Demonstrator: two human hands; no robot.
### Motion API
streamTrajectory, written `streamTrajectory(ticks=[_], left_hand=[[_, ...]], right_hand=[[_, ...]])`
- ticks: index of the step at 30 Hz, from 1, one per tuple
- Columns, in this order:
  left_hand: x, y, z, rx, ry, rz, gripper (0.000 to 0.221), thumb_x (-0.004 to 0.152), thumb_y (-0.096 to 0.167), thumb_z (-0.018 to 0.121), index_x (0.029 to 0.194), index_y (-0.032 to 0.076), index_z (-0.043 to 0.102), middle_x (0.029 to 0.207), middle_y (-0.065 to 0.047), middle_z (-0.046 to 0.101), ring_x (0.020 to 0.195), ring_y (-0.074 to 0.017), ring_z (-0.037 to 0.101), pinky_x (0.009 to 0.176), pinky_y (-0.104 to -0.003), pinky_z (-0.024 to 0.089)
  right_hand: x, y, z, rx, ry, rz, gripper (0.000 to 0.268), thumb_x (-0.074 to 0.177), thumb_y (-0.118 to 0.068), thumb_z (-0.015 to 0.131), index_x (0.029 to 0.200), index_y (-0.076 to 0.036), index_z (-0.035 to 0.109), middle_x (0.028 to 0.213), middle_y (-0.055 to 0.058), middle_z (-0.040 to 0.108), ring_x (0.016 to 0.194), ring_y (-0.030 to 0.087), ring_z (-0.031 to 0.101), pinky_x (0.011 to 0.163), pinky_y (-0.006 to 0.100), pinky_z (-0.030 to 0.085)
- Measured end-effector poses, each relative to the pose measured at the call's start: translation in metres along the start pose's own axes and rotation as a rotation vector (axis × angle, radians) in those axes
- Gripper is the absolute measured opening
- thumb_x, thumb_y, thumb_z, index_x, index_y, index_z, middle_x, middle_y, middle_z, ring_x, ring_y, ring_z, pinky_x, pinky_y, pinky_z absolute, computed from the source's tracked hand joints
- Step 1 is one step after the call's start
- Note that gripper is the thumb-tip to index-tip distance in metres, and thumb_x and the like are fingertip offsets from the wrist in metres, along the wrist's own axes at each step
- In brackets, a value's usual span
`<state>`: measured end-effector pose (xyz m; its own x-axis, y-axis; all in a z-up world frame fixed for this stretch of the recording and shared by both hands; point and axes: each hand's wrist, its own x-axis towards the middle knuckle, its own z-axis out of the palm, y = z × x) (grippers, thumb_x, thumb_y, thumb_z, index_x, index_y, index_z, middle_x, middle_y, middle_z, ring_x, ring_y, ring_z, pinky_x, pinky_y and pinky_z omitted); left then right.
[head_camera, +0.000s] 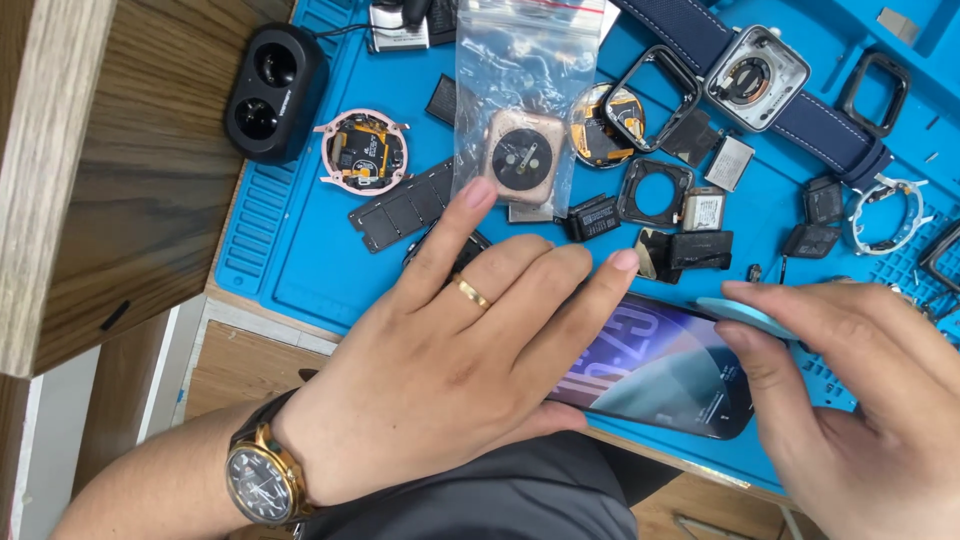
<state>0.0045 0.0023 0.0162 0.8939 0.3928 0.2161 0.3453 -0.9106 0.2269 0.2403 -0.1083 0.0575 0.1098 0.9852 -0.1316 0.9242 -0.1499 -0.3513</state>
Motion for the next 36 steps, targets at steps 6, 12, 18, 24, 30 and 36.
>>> streamTrajectory(ticks=[6,12,18,24,30,36], left_hand=[[-0.016,0.002,0.014,0.075,0.134,-0.085,0.074,0.113,0.072,0.032,0.148,0.015,0.063,0.132,0.0,0.067,0.121,-0.018,0.068,0.119,-0.052,0.027],[-0.026,0.005,0.022,0.164,0.148,-0.174,0.088,0.108,0.087,0.029,0.148,0.021,0.07,0.151,0.002,0.065,0.143,-0.0178,0.058,0.127,-0.055,0.007],[-0.027,0.004,0.024,0.075,0.143,-0.189,0.089,0.106,0.088,0.036,0.149,0.016,0.063,0.154,-0.003,0.063,0.144,-0.023,0.055,0.123,-0.058,0.008],[-0.027,0.003,0.025,0.061,0.147,-0.189,0.088,0.106,0.086,0.033,0.148,0.015,0.064,0.153,-0.004,0.063,0.144,-0.0245,0.056,0.122,-0.059,0.009],[-0.025,0.002,0.023,0.051,0.151,-0.18,0.087,0.107,0.084,0.032,0.147,0.013,0.064,0.152,-0.005,0.064,0.143,-0.0255,0.057,0.122,-0.058,0.01],[-0.021,0.001,0.019,-0.028,0.123,-0.175,0.083,0.107,0.076,0.032,0.146,0.008,0.06,0.151,-0.01,0.062,0.144,-0.0301,0.053,0.119,-0.059,0.017]], right_hand=[[0.01,-0.002,0.0,0.047,0.001,-0.09,0.015,0.093,-0.001,0.074,0.106,0.005,0.075,0.101,0.021,0.073,0.088,0.032,0.068,0.087,0.045,0.051],[0.012,0.0,0.001,0.06,-0.004,-0.103,0.013,0.094,-0.001,0.071,0.105,0.005,0.074,0.101,0.022,0.073,0.086,0.033,0.067,0.083,0.046,0.05],[0.013,-0.002,0.001,0.066,0.009,-0.099,0.012,0.094,0.002,0.071,0.104,0.007,0.074,0.099,0.023,0.071,0.082,0.033,0.065,0.08,0.045,0.049],[0.012,0.004,0.002,0.041,-0.004,-0.121,0.014,0.094,0.0,0.071,0.107,0.005,0.074,0.1,0.022,0.072,0.086,0.033,0.067,0.08,0.045,0.051],[0.014,0.005,0.002,0.042,0.01,-0.203,0.009,0.095,0.002,0.069,0.102,0.004,0.073,0.101,0.021,0.072,0.079,0.03,0.065,0.076,0.042,0.049],[0.013,0.009,0.005,0.009,0.041,-0.269,0.008,0.095,0.004,0.07,0.102,0.005,0.074,0.099,0.021,0.072,0.077,0.035,0.066,0.076,0.046,0.05]])
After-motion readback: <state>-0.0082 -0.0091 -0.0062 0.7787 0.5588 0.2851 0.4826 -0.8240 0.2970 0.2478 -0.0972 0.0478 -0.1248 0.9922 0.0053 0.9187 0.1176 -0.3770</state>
